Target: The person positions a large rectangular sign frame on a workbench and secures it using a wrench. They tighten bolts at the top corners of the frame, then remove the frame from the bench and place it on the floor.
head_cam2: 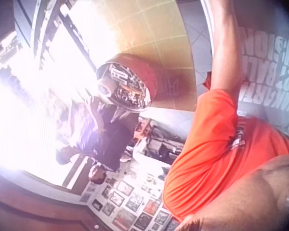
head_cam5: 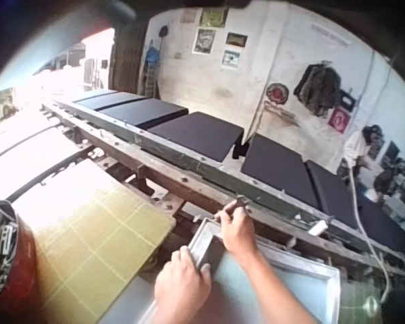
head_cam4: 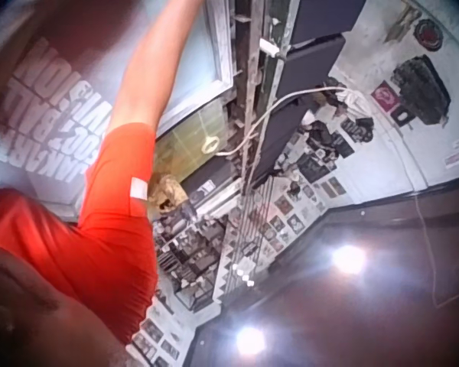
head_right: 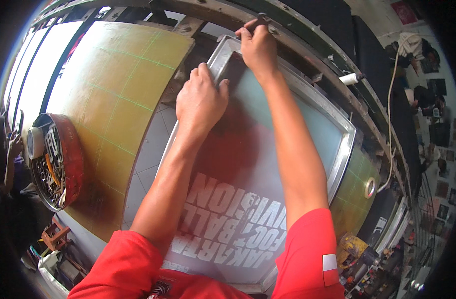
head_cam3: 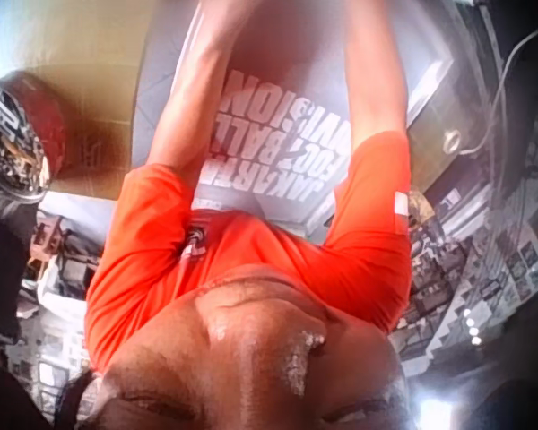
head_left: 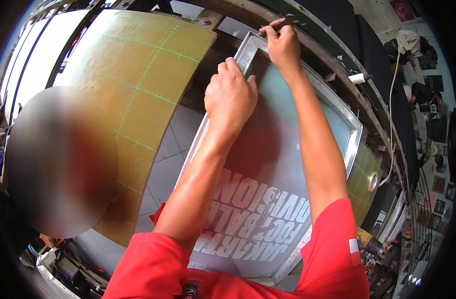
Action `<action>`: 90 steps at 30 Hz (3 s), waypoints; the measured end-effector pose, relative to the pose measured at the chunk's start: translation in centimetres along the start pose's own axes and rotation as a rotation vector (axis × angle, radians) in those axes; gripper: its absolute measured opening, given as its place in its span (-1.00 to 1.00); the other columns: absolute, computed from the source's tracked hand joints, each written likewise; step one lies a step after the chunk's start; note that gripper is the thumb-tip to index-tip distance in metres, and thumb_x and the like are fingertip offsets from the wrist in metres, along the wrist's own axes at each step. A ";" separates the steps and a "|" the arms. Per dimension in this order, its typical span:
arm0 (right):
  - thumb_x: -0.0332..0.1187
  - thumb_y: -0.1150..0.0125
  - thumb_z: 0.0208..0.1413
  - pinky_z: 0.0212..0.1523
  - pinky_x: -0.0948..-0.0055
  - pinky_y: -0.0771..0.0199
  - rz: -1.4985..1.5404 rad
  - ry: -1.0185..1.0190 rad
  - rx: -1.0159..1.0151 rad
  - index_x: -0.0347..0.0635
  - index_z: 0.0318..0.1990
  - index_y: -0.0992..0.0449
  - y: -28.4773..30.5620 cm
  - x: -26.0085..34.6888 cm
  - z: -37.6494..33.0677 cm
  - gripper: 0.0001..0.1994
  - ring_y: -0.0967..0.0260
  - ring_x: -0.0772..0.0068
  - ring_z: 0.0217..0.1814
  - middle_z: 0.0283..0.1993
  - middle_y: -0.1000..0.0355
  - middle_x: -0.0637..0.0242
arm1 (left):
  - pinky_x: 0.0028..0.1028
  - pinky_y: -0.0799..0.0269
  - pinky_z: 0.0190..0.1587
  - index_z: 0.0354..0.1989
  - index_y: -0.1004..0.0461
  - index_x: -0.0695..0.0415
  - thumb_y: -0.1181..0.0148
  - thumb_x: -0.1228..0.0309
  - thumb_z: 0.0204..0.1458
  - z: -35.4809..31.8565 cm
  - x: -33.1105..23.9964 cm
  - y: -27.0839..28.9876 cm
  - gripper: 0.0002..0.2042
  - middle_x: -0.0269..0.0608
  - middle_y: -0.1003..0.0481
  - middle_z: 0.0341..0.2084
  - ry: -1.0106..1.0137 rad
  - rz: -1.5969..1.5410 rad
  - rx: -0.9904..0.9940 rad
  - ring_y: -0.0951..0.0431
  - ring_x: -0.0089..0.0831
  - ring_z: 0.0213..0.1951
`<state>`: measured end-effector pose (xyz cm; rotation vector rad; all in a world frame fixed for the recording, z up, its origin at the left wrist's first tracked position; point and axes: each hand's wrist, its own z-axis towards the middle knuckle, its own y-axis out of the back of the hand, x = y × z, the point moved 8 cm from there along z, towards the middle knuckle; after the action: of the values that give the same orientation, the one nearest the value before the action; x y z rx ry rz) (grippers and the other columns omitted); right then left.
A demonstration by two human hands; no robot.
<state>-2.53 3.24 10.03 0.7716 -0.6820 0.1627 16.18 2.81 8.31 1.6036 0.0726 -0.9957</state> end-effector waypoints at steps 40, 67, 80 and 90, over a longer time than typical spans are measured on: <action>-0.25 -0.30 -0.09 -0.69 0.38 -0.03 -0.340 -1.228 0.203 -0.26 -0.51 -0.49 33.7 -22.7 -17.3 -0.76 -0.15 0.46 -0.69 -0.63 -0.30 0.31 | -0.11 -0.41 0.05 0.18 -0.26 0.30 -0.14 -0.03 0.04 0.0 -0.5 -0.5 -0.31 0.19 -0.45 0.02 0.016 0.093 0.055 -0.50 0.09 0.01; -0.31 0.01 0.35 -0.28 0.63 -0.30 -0.118 -0.575 -0.328 -0.23 -0.16 -0.48 38.8 -16.1 -13.7 -0.80 -0.29 0.65 -0.38 -0.24 -0.49 0.39 | -0.12 -0.40 0.08 0.20 -0.26 0.28 -0.15 -0.03 0.03 0.1 -0.3 -0.1 -0.30 0.17 -0.44 0.05 0.073 0.109 0.089 -0.49 0.06 0.05; -0.26 0.08 0.35 -0.26 0.51 -0.48 0.232 -0.730 -0.479 -0.26 -0.12 -0.42 37.4 -21.1 -18.4 -0.76 -0.37 0.56 -0.38 -0.23 -0.47 0.27 | -0.13 -0.41 0.06 0.18 -0.28 0.31 -0.16 -0.02 0.03 0.2 -0.4 -0.2 -0.31 0.20 -0.46 0.01 0.023 0.082 0.052 -0.50 0.08 0.03; -0.23 0.11 0.36 -0.22 0.43 -0.51 0.452 -0.765 -0.619 -0.30 -0.04 -0.35 36.5 -22.8 -21.5 -0.72 -0.41 0.43 -0.33 -0.15 -0.46 0.17 | -0.12 -0.41 0.05 0.18 -0.28 0.31 -0.16 -0.02 0.03 0.1 -0.6 -0.3 -0.32 0.20 -0.47 0.00 0.030 0.086 0.064 -0.51 0.08 0.02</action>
<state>-23.03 46.65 6.22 0.0411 -1.5434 0.0508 15.60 3.04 8.43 1.6666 -0.0084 -0.9158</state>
